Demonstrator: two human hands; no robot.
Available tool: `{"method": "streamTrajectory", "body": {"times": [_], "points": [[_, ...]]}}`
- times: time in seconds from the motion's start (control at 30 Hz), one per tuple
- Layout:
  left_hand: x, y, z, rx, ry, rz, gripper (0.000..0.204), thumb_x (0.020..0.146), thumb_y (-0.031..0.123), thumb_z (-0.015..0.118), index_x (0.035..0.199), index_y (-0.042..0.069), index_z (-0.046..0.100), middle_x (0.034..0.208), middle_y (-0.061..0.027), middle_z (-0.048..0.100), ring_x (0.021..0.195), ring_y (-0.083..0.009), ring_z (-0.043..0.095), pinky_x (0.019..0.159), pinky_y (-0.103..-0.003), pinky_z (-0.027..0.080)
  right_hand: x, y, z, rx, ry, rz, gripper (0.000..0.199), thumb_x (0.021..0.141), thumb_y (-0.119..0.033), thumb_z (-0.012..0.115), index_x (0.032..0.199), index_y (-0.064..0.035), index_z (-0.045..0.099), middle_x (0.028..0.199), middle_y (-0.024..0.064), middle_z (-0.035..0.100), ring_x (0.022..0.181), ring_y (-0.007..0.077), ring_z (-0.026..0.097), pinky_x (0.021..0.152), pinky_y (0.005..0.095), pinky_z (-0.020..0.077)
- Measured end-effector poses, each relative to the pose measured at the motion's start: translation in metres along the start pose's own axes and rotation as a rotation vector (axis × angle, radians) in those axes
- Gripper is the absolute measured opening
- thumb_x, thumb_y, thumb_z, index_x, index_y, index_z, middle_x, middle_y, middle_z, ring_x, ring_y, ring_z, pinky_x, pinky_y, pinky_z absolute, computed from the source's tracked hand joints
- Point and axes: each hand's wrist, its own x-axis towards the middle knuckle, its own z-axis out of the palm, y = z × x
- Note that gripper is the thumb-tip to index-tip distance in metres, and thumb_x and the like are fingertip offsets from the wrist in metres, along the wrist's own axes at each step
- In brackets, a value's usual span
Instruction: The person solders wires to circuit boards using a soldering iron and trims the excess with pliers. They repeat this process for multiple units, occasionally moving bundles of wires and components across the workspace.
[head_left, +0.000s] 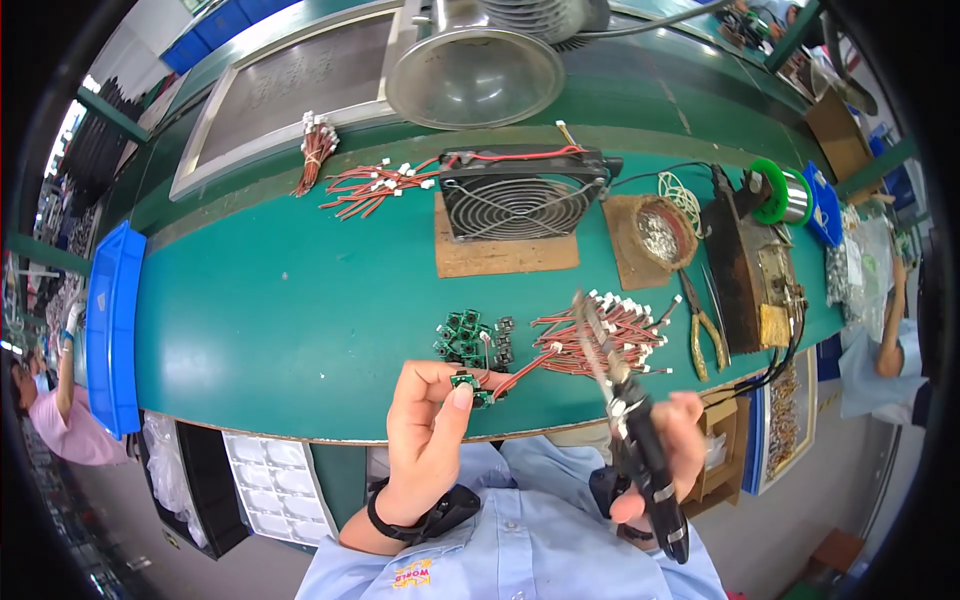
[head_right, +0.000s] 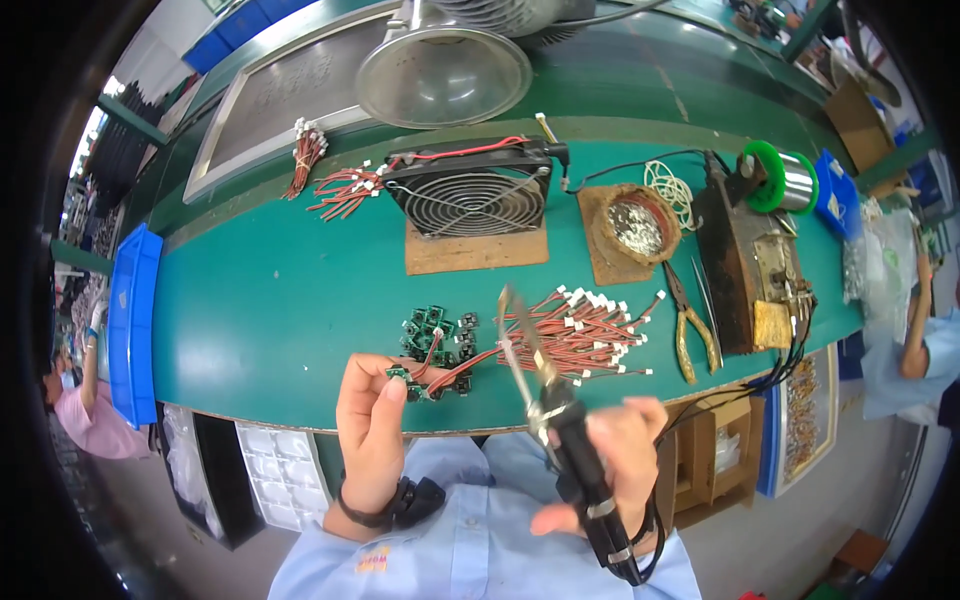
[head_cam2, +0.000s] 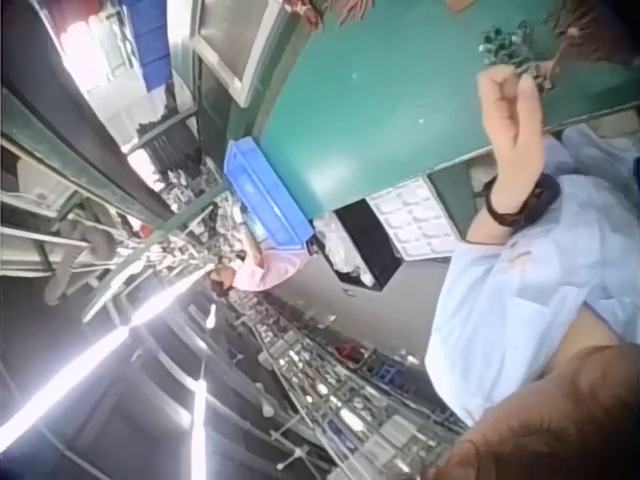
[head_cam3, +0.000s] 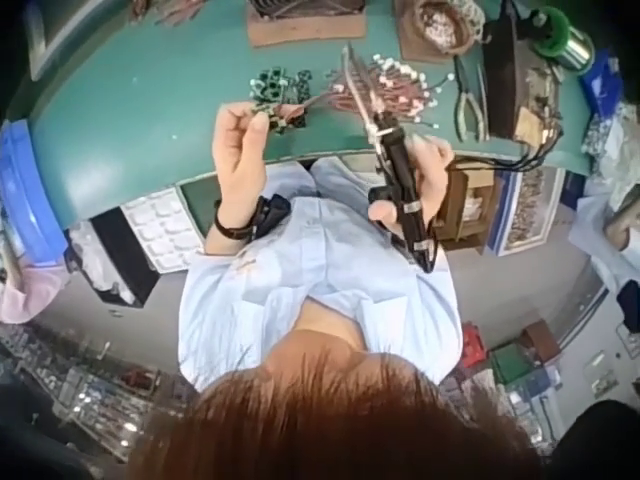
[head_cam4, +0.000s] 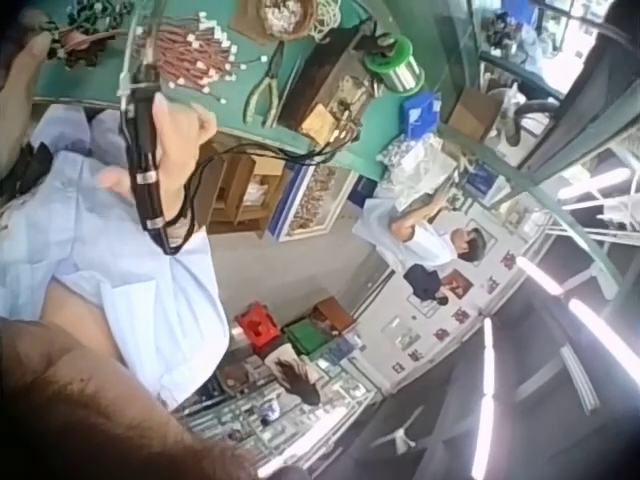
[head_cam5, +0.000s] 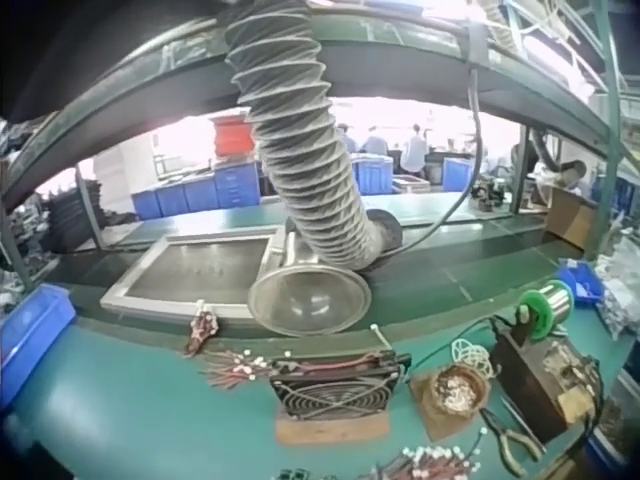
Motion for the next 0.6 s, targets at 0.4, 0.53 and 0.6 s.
{"method": "streamTrajectory", "body": {"times": [0.4,0.53,0.6], "points": [[0.008,-0.015,-0.009,0.175,0.093,0.164,0.006,0.091,0.005,0.046,0.095,0.002,0.043,0.091,-0.0129,0.065,0.082,-0.0128,0.059,0.089,-0.031,0.039,-0.01,-0.011,-0.009,-0.13,-0.465,-0.089,0.049,0.06,-0.038,0.078,0.098,-0.011,0.06,0.062,-0.0002,0.056,0.056,0.0156,0.054,0.081,0.0406,0.0298],[0.009,-0.021,-0.012,0.407,0.151,0.331,0.012,0.086,0.007,0.058,0.089,0.004,0.045,0.069,-0.0061,0.066,0.066,-0.0075,0.052,0.096,-0.038,0.029,-0.008,-0.01,-0.007,-0.13,-0.458,-0.093,0.046,0.062,-0.037,0.077,0.095,-0.0111,0.061,0.06,-0.0002,0.056,0.055,0.0151,0.054,0.082,0.0405,0.03],[0.009,-0.02,-0.012,0.404,0.159,0.333,0.013,0.086,0.007,0.058,0.088,0.004,0.046,0.069,-0.0061,0.066,0.065,-0.0078,0.052,0.096,-0.039,0.029,-0.008,-0.011,-0.006,-0.137,-0.465,-0.082,0.046,0.062,-0.037,0.077,0.096,-0.011,0.06,0.06,0.0,0.056,0.055,0.0151,0.054,0.082,0.0403,0.0302]]}}
